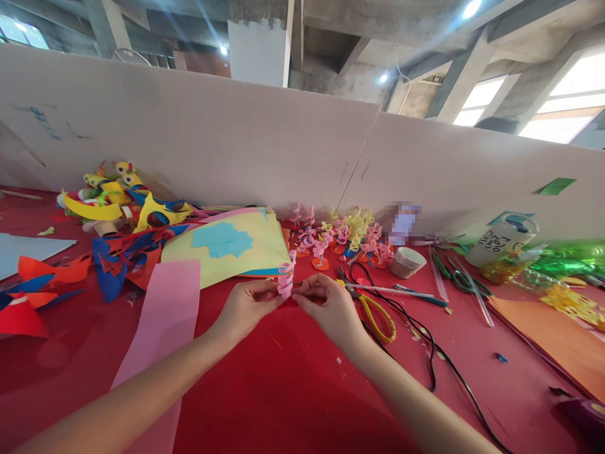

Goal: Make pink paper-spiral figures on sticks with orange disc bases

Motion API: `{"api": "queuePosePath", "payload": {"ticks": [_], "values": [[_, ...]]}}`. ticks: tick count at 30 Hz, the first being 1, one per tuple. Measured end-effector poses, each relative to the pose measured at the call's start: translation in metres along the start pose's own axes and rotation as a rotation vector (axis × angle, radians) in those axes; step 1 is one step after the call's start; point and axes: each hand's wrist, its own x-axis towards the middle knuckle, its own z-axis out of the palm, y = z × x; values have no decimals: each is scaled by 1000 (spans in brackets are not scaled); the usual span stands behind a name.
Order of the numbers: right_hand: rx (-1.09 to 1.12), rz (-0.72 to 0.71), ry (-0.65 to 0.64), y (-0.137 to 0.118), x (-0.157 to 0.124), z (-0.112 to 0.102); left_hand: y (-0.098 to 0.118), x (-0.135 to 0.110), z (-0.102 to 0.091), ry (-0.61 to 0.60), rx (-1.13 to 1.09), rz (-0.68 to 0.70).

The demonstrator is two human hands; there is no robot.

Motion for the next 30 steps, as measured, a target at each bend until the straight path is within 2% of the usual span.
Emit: {"api": "queuePosePath", "payload": {"ticks": [7,15,20,22,25,27,30], "values": [[-278,-21,-88,-6,6,-14,3,1,-1,-78,-143,-140],[-289,21,-142,-8,6,-15,9,-1,0,-132,-96,-164],[-318,14,-148,-13,7,-19,6,0,-2,-119,-126,-163],[-457,-13,-66,-12,10,-28,4,2,-4,-94,-153,-146],[-891,51,89,-5,16,-47,2,6,-8,-71,-171,-114],[-1130,192,51,3,20,-57,1,8,-10,-59,-176,-107],[-1231,303,-60,18,25,-64,-2,10,-13,-45,-188,-104]]}}
